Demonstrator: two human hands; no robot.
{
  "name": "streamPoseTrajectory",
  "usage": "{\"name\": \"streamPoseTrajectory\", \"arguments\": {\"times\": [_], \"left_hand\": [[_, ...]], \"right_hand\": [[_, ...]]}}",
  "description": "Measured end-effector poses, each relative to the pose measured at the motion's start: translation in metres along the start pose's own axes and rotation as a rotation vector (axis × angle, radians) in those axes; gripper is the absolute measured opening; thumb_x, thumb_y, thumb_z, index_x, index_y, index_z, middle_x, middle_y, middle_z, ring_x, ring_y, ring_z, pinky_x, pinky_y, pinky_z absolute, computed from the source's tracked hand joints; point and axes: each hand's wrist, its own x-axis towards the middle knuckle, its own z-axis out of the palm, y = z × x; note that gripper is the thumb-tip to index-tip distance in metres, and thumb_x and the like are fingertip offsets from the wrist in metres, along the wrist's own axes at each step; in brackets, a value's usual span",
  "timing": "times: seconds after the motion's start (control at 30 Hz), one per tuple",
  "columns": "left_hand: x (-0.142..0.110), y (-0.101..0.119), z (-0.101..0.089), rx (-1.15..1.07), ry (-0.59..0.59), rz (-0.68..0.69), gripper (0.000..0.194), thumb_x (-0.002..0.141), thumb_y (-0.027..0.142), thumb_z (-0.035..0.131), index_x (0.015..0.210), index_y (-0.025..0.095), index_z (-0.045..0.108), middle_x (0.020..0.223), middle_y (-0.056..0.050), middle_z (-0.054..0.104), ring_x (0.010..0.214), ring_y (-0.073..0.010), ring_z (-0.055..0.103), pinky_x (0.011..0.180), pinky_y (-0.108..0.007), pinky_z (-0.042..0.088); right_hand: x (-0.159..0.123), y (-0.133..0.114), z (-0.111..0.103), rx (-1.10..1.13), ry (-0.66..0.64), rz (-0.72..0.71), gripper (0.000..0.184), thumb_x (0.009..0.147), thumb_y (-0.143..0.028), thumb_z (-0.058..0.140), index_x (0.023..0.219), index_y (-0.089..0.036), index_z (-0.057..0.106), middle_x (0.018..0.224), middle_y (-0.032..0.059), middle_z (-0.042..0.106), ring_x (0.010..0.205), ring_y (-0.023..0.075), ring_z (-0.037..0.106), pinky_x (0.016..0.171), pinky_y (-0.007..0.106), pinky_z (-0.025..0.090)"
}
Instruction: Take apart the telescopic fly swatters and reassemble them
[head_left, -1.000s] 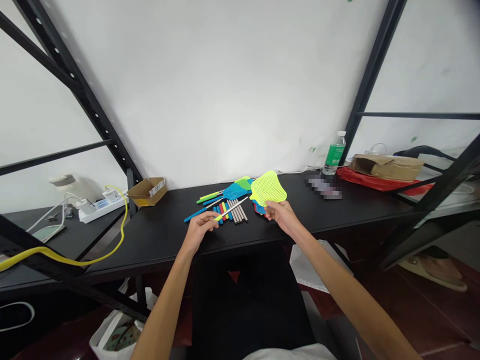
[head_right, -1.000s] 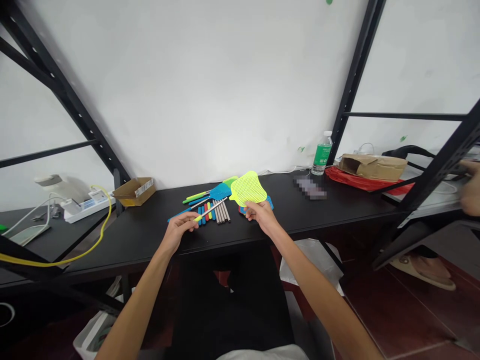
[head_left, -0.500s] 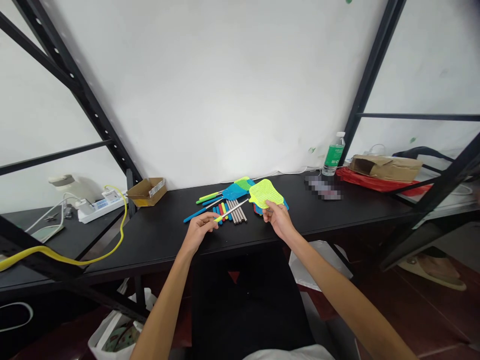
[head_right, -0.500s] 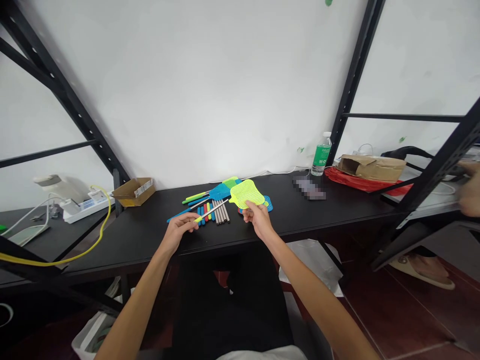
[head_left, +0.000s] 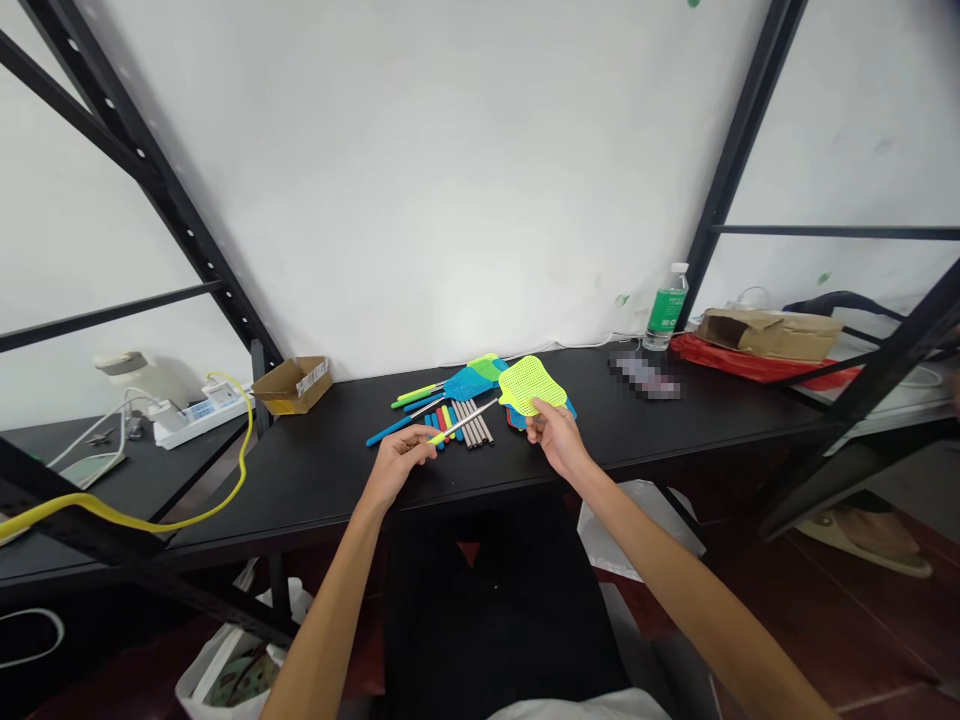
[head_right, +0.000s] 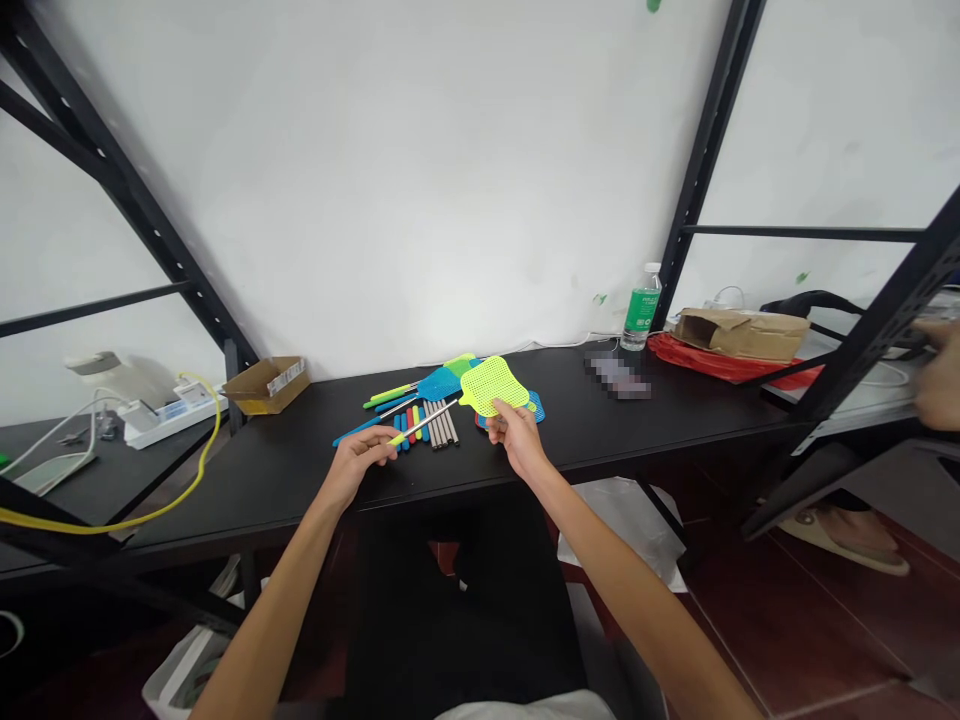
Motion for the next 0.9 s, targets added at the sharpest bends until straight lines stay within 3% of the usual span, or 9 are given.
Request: {"name": "streamPoseTrajectory", "arguments": {"times": [0.23,0.43,0.7,0.9], "left_hand": [[0.0,0.001,0.0,0.017,-0.009,-0.006,0.02,0.078,0.029,0.07,0.094,0.019,0.076,0.066,-0.004,0.066,0.061,-0.0155,0.053,0.058,-0.027,0.039],[0.0,0.0,0.001,0.038,-0.016,-0.025,0.021,0.08,0.033,0.067,0.093,0.019,0.076,0.059,0.0,0.059,0.049,-0.0108,0.039,0.049,-0.025,0.026],[-0.002,0.008,0.003,0.108,-0.028,-0.063,0.019,0.079,0.028,0.06,0.088,0.017,0.073,0.056,0.002,0.055,0.047,-0.009,0.034,0.047,-0.024,0.022],[-0.002,0.008,0.004,0.134,-0.023,-0.06,0.018,0.079,0.026,0.059,0.086,0.016,0.072,0.055,0.003,0.054,0.047,-0.0084,0.034,0.048,-0.023,0.023]], "right_hand": [[0.0,0.002,-0.001,0.009,-0.032,-0.021,0.033,0.072,-0.045,0.08,0.071,-0.02,0.058,0.06,-0.0007,0.06,0.047,0.0106,0.049,0.044,0.026,0.035],[0.001,0.005,-0.002,-0.035,-0.006,-0.057,0.028,0.074,-0.042,0.077,0.068,-0.02,0.06,0.058,0.0005,0.061,0.045,0.0109,0.047,0.044,0.026,0.033],[0.003,0.014,-0.006,-0.263,0.052,-0.211,0.037,0.082,-0.04,0.065,0.054,-0.018,0.06,0.048,0.0022,0.056,0.045,0.0114,0.046,0.047,0.026,0.036],[0.003,0.016,-0.008,-0.356,0.022,-0.257,0.037,0.086,-0.038,0.062,0.056,-0.017,0.063,0.049,0.0017,0.057,0.046,0.0118,0.05,0.048,0.025,0.039]]}}
